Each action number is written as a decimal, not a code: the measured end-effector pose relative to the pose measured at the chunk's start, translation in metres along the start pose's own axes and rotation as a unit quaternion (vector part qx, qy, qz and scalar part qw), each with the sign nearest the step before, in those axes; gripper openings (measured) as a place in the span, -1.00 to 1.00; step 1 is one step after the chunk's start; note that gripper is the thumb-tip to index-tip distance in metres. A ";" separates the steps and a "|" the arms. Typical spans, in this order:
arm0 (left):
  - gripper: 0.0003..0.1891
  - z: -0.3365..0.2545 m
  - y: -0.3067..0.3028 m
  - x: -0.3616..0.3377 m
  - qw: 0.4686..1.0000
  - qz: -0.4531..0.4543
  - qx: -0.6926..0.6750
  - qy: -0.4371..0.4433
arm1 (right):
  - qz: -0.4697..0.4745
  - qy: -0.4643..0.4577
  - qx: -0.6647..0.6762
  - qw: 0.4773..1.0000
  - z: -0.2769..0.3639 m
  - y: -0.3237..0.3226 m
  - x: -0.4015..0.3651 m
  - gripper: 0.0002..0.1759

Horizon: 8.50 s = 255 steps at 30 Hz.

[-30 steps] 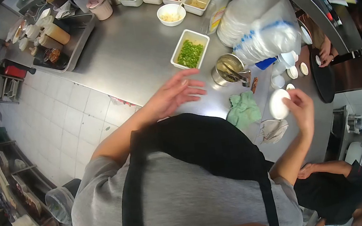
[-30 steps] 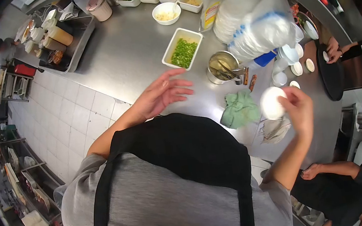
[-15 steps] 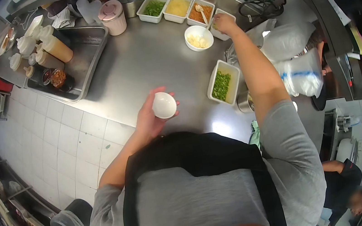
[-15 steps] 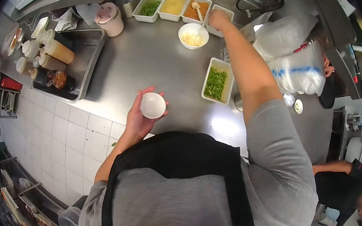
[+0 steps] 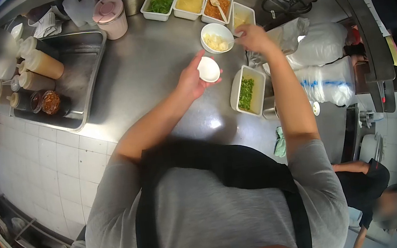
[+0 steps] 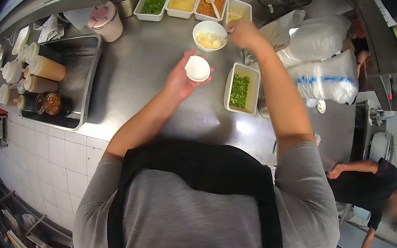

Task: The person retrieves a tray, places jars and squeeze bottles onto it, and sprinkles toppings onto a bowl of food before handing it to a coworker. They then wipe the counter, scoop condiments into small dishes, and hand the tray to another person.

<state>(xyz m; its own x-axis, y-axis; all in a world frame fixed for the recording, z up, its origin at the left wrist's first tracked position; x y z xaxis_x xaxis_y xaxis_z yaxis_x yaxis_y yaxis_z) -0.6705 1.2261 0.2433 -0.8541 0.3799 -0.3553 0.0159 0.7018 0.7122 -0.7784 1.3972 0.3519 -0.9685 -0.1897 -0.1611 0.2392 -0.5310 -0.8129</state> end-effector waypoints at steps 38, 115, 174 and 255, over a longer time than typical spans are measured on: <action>-0.54 -0.081 0.000 0.041 0.965 -0.173 0.153 0.125 | -0.081 0.153 0.431 0.886 -0.061 0.048 -0.006 -0.68; -0.25 -0.076 0.006 0.022 0.998 -0.046 0.025 0.047 | -0.320 -0.196 0.099 0.922 0.001 0.026 -0.046 -0.80; -0.44 0.053 0.177 -0.241 0.948 -0.018 0.176 0.264 | -0.367 -0.409 0.358 0.755 0.002 -0.471 -0.200 -0.51; -0.62 -0.118 -0.002 -0.353 0.828 -0.108 0.027 0.549 | -0.490 -0.511 0.246 0.662 0.225 -0.406 -0.204 -0.77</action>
<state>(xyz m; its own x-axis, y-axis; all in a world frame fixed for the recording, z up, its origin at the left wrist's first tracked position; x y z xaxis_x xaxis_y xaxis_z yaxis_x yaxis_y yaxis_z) -0.4308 1.0195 0.4384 -0.7976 -0.5145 0.3148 -0.2014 0.7191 0.6651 -0.6621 1.4652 0.8408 -0.1834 0.1179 0.9759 -0.2322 -0.9699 0.0735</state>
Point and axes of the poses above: each hand's wrist, its own x-axis towards the middle knuckle, its own y-axis out of the palm, z = x × y, the point moved 3 cm from there along x, towards the middle knuckle, and after that the axes turned 13 degrees about x, right-handed, at the moved point
